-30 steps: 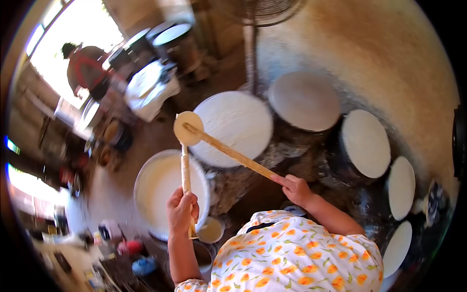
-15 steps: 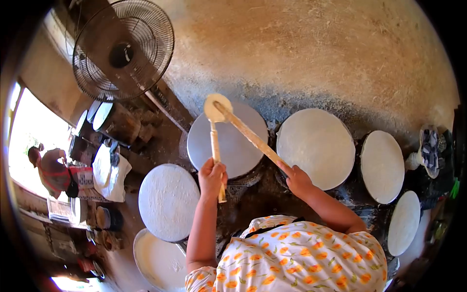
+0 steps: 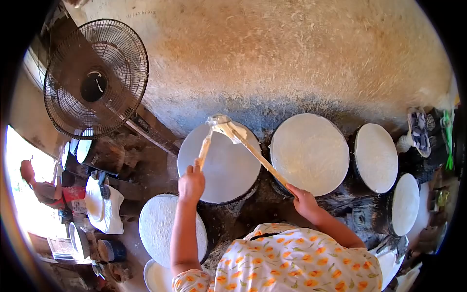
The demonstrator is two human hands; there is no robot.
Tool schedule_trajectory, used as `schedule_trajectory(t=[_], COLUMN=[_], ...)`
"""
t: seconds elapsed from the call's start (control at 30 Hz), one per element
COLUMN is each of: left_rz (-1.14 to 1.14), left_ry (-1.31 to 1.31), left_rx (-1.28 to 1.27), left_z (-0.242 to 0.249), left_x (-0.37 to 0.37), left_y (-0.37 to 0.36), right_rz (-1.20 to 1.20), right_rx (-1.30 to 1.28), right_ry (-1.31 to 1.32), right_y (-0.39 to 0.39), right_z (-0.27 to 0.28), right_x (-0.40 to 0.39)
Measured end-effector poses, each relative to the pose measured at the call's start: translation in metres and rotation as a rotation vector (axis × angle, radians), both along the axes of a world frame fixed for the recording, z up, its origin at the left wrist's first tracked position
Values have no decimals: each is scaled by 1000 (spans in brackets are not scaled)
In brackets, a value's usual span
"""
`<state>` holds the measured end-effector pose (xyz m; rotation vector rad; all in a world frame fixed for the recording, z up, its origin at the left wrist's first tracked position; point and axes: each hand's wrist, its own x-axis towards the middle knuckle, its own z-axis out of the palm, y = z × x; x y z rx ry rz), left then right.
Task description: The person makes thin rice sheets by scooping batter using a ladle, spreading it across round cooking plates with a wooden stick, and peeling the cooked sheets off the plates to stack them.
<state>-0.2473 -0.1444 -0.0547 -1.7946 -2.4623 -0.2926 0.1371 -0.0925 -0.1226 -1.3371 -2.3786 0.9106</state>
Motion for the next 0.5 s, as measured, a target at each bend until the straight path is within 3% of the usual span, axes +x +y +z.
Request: schedule_trajectory(t=[0.1,0.23,0.3,0.33,0.37,0.43,0.5], left_rz=[-44,-65,10,14,19,82,94], left_ry=[4,-135,-1187,-1356,-1358,-1593,-1623], left_rx=[156,410,642,670,680,627,625], left_z=[38,43,29,41,44,42,35], left_x=[-13,-19,-14,-6,-4,-4,-6], left_y=[-4,-7,-10,-12,-16,-25,-32], right_rz=[-3,-35,-27,-23,-14,-77,-91], right_rx=[16,40,130,216,219,-56,-245], right_ry=[168,270,257,252,248,80,-46], right_y=[-14,-27,-21,-18,-11,8,32], right_z=[-3,-9,-20,-26,-32,-30,-14], right_x=[-1,-8,-17,-22,-30,-55,-97])
